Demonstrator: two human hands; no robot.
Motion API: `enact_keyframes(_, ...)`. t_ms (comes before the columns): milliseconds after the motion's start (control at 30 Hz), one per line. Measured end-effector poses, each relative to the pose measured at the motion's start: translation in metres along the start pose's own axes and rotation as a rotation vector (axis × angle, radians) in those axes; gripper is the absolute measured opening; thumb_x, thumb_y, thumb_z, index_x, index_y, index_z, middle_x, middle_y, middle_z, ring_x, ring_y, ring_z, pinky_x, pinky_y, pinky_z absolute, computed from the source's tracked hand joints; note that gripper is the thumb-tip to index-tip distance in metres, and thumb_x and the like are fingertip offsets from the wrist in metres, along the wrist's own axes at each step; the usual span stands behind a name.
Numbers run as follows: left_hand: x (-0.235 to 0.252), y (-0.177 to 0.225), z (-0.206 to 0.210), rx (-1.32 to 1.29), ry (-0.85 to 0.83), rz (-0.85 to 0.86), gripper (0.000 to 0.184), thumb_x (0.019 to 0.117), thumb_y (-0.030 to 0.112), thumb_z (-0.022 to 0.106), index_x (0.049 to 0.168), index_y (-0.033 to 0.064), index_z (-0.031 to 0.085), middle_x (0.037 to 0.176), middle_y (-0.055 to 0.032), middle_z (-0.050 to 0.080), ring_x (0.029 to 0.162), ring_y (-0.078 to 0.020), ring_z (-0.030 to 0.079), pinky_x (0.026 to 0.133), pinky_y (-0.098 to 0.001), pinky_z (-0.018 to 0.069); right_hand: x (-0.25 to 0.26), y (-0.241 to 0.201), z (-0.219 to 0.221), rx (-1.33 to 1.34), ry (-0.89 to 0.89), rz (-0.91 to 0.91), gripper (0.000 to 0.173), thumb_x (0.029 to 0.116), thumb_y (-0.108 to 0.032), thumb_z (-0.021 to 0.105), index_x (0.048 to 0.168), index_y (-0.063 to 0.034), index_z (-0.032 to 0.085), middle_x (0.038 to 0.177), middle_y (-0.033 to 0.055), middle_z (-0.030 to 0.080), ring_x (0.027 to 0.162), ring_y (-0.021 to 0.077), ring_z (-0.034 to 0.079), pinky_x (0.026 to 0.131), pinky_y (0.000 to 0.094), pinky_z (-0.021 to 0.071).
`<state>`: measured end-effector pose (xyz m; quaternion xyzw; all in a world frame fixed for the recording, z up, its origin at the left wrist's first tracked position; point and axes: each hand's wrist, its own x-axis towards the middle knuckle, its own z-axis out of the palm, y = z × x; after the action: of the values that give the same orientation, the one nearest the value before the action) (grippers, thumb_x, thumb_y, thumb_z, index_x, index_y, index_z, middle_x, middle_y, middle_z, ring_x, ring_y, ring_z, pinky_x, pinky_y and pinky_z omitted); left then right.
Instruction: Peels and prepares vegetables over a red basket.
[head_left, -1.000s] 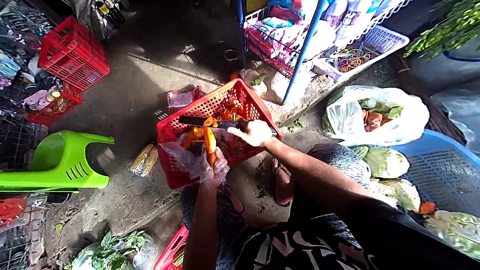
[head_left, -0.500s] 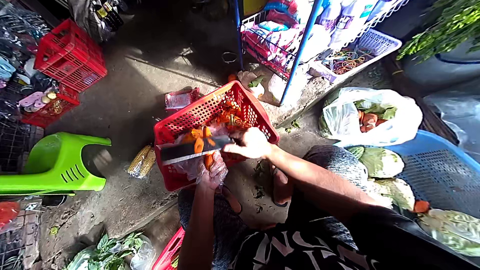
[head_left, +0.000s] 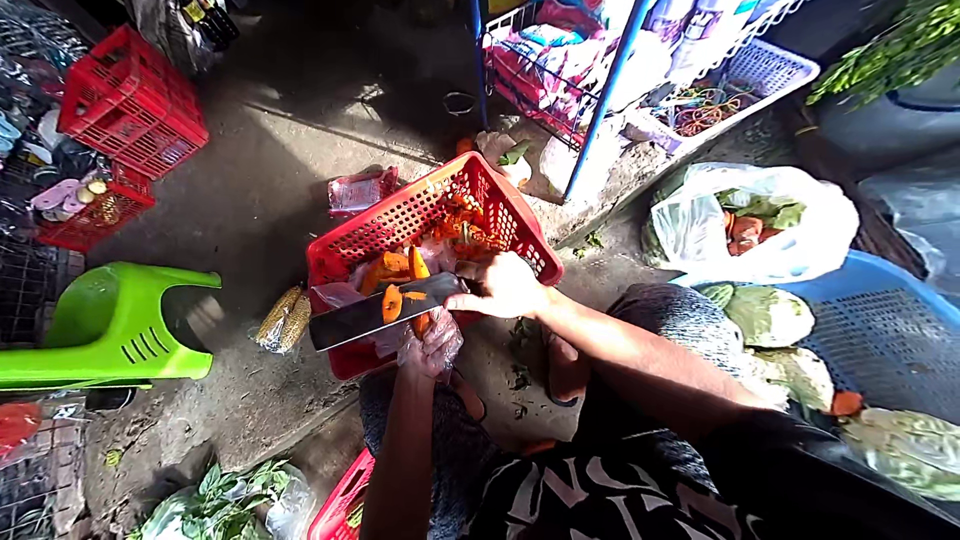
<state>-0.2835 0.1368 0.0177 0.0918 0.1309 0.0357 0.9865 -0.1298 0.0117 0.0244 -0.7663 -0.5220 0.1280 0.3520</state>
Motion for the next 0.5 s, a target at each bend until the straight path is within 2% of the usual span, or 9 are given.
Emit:
enact_keyframes(67,0.002,0.003,-0.001,0.007,-0.016,-0.027,0.058,0.1046,0.049,0.037,0.074,0.0084,0.065,0.051,0.0004,0.056,0.039,-0.008,0.053,0.037,-0.0202,0.043,0.005,0.009,0.001,-0.067,-0.042,0.103,0.087,0.0901,-0.083,0.041,0.105,-0.0032,0.074,0.085,0.02,0.072,0.085,0.0417,0.071,0.072,0.064,0.0525)
enact_keyframes(133,0.003,0.006,-0.001,0.008,0.041,-0.028,0.062,0.1063,0.051,0.03,0.075,0.0083,0.063,0.05,-0.0007,0.055,0.038,-0.0099,0.054,0.036,-0.0211,0.0437,0.015,0.022,-0.001,-0.078,-0.107,0.358,0.083,0.0919,-0.081,0.044,0.117,-0.0064,0.072,0.095,0.0222,0.073,0.094,0.0449,0.071,0.079,0.0679,0.0522)
enact_keyframes(200,0.003,0.007,0.0,0.015,0.084,-0.04,0.064,0.1059,0.054,0.029,0.075,0.0081,0.062,0.05,-0.0015,0.055,0.038,-0.0111,0.055,0.035,-0.0219,0.044,0.024,0.029,-0.006,-0.036,-0.111,0.567,0.078,0.0944,-0.078,0.044,0.118,-0.0082,0.07,0.099,0.0236,0.072,0.1,0.0468,0.069,0.083,0.0696,0.0509)
enact_keyframes(233,0.003,0.007,0.0,0.03,0.091,-0.041,0.065,0.1058,0.054,0.028,0.075,0.0079,0.062,0.051,-0.0017,0.055,0.038,-0.0114,0.054,0.035,-0.0222,0.044,0.024,0.029,-0.009,-0.017,-0.094,0.584,0.077,0.0955,-0.077,0.043,0.117,-0.0078,0.07,0.097,0.0238,0.071,0.098,0.0471,0.069,0.082,0.0694,0.0505)
enact_keyframes(333,0.005,0.005,0.0,0.173,0.142,-0.028,0.068,0.1064,0.056,0.02,0.074,0.0105,0.059,0.051,-0.0003,0.054,0.037,-0.0098,0.052,0.034,-0.0214,0.0423,0.012,0.015,-0.016,0.021,-0.066,0.379,0.076,0.0946,-0.077,0.043,0.106,-0.0074,0.071,0.084,0.0176,0.07,0.086,0.0405,0.07,0.074,0.0651,0.0517)
enact_keyframes(400,0.007,0.001,0.003,0.288,0.189,-0.008,0.071,0.1067,0.056,0.014,0.075,0.0113,0.059,0.051,0.0003,0.054,0.036,-0.0082,0.051,0.034,-0.0199,0.0413,0.005,0.008,-0.015,0.07,-0.06,0.203,0.08,0.0917,-0.079,0.044,0.1,-0.0052,0.073,0.082,0.016,0.07,0.082,0.0378,0.069,0.072,0.0633,0.0511)
enact_keyframes(467,0.008,-0.002,0.001,0.361,0.194,0.027,0.071,0.1071,0.053,0.01,0.078,0.0108,0.058,0.052,-0.0004,0.055,0.037,-0.0081,0.051,0.035,-0.0195,0.0423,0.006,0.022,-0.007,0.06,-0.06,0.165,0.085,0.0889,-0.085,0.039,0.096,-0.0076,0.073,0.079,0.0138,0.069,0.079,0.0353,0.069,0.07,0.0615,0.0509)
enact_keyframes(500,0.008,-0.002,-0.001,0.376,0.21,0.048,0.07,0.1077,0.053,0.01,0.078,0.0102,0.058,0.051,-0.0008,0.054,0.037,-0.0084,0.051,0.034,-0.0198,0.0425,0.008,0.032,-0.005,0.052,-0.096,0.238,0.085,0.0895,-0.085,0.039,0.101,-0.0084,0.075,0.085,0.0158,0.071,0.086,0.0376,0.07,0.075,0.0645,0.0515)
